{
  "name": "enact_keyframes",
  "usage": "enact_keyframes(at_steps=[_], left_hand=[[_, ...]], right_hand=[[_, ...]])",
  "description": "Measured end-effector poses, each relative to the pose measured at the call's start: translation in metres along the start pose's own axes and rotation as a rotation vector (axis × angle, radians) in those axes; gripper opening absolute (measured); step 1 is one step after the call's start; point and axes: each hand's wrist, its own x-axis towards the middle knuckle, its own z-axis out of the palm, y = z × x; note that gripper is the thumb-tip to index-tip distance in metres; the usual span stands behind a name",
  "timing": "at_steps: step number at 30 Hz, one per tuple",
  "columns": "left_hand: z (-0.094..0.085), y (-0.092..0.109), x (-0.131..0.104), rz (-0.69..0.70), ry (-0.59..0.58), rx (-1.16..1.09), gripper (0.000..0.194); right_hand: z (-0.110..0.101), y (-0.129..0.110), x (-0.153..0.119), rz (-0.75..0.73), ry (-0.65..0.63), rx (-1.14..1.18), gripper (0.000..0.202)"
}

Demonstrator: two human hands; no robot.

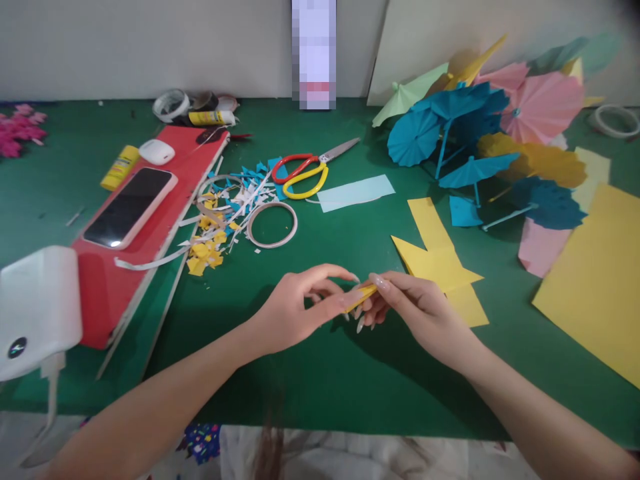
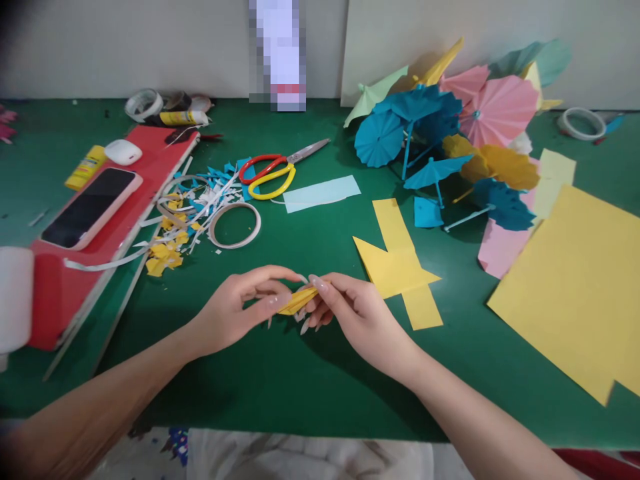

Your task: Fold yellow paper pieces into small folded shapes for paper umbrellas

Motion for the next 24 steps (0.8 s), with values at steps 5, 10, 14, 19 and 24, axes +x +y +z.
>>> enact_keyframes(at_steps=[5, 10, 14, 19, 24], left_hand=[[0.0025, 0.0061, 0.0032, -0.194, -0.113, -0.148, 0.027], [-0.0001, 0.004, 0.008, -0.347, -0.183, -0.306, 0.023], [-0.0014, 0.0013, 0.0091, -0.375, -0.237, -0.374, 0.025], [-0.0019, -0.0012, 0.009, -0.325, -0.3, -0.438, 0.033], [0.0018, -0.0011, 0.0089, -0.32, -0.275, -0.395, 0.032]], right_hand=[[0.0021, 0.001, -0.0017, -0.022, -0.02, -0.044, 0.027], [0.0028, 0.001, -0.0009, -0.023, -0.031, -0.045, 0.026], [0.0033, 0.0008, -0.0017, -0.011, -0.036, -0.06, 0.027], [0.0024, 0.0017, -0.0027, -0.015, -0.018, -0.117, 0.029], [0.0037, 0.0024, -0.0021, -0.03, -0.024, -0.197, 0.027]])
